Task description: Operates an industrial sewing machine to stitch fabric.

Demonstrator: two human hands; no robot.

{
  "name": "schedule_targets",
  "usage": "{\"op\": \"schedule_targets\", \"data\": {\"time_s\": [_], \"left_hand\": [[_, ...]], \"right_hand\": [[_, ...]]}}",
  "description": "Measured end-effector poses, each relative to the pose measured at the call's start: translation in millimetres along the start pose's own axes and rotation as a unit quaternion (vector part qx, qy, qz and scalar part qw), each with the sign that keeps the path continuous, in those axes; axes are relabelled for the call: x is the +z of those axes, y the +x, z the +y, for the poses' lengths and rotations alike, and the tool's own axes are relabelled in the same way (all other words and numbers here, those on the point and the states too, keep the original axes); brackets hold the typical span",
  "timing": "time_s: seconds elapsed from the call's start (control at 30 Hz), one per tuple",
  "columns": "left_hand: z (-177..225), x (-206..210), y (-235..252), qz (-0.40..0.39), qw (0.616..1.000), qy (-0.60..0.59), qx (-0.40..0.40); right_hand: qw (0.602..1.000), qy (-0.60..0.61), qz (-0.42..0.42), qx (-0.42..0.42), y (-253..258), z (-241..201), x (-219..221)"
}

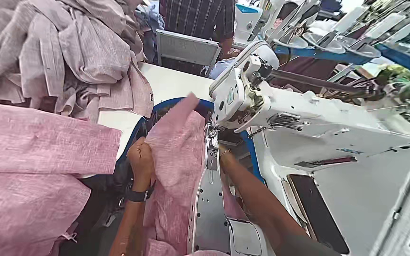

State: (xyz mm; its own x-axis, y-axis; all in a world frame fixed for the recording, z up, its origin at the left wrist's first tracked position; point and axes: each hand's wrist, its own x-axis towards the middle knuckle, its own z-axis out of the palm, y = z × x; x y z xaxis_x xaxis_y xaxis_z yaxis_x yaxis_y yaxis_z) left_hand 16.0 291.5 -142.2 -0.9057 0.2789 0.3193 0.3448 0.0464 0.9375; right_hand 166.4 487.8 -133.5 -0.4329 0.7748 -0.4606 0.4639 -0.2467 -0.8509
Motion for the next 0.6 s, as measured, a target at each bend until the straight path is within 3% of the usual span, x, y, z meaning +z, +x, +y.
{"op": "schedule_targets", "data": {"time_s": [0.03, 0.07, 0.13, 0.2, 0.23, 0.27, 0.3, 0.33, 0.37, 0.4, 0.47, 0.5, 0.53, 0.6], "left_hand": [[-6.7, -6.3, -15.7, 0.005, 0.996, 0.090, -0.025], [-11.7, -11.9, -34.3, -0.017, 0.986, 0.159, -0.055], [-21.5, -24.2, -78.7, -0.138, 0.950, 0.237, -0.146], [-40.1, -31.2, -103.5, -0.328, 0.871, 0.266, -0.251], [-51.1, -29.0, -105.4, -0.398, 0.839, 0.254, -0.272], [-54.7, -23.8, -102.4, -0.440, 0.828, 0.221, -0.268], [-47.6, -15.7, -96.3, -0.444, 0.848, 0.152, -0.247], [-30.1, -2.5, -88.5, -0.422, 0.877, 0.044, -0.227], [-2.4, 11.7, -78.8, -0.407, 0.881, -0.083, -0.225], [29.0, 21.7, -71.5, -0.424, 0.848, -0.205, -0.243], [74.3, 24.8, -70.8, -0.487, 0.755, -0.325, -0.296], [80.0, 25.2, -69.6, -0.503, 0.746, -0.327, -0.288], [76.7, 29.2, -66.0, -0.492, 0.784, -0.290, -0.242], [56.8, 50.7, -56.3, -0.386, 0.911, -0.116, -0.086]], "right_hand": [[0.989, -0.129, 0.010, -0.071, 28.3, 1.7, -13.5], [0.952, -0.290, -0.002, -0.098, 41.9, 1.2, -31.8], [0.830, -0.549, -0.096, -0.038, 16.8, 17.6, -67.6], [0.739, -0.650, -0.166, 0.069, -37.1, 41.7, -88.0], [0.720, -0.664, -0.174, 0.103, -57.0, 49.2, -92.1], [0.729, -0.658, -0.158, 0.108, -71.6, 48.2, -91.8], [0.770, -0.625, -0.111, 0.064, -84.8, 42.8, -86.6], [0.821, -0.568, -0.043, -0.037, -96.9, 36.0, -76.2], [0.851, -0.496, 0.021, -0.173, -107.7, 30.9, -59.5], [0.844, -0.428, 0.060, -0.317, -116.5, 31.5, -43.0], [0.757, -0.355, 0.092, -0.540, -128.1, 47.6, -25.0], [0.711, -0.351, 0.104, -0.600, -126.0, 54.8, -27.4], [0.679, -0.354, 0.119, -0.631, -119.9, 59.6, -33.8], [0.664, -0.350, 0.127, -0.649, -114.5, 60.2, -40.4]]}}
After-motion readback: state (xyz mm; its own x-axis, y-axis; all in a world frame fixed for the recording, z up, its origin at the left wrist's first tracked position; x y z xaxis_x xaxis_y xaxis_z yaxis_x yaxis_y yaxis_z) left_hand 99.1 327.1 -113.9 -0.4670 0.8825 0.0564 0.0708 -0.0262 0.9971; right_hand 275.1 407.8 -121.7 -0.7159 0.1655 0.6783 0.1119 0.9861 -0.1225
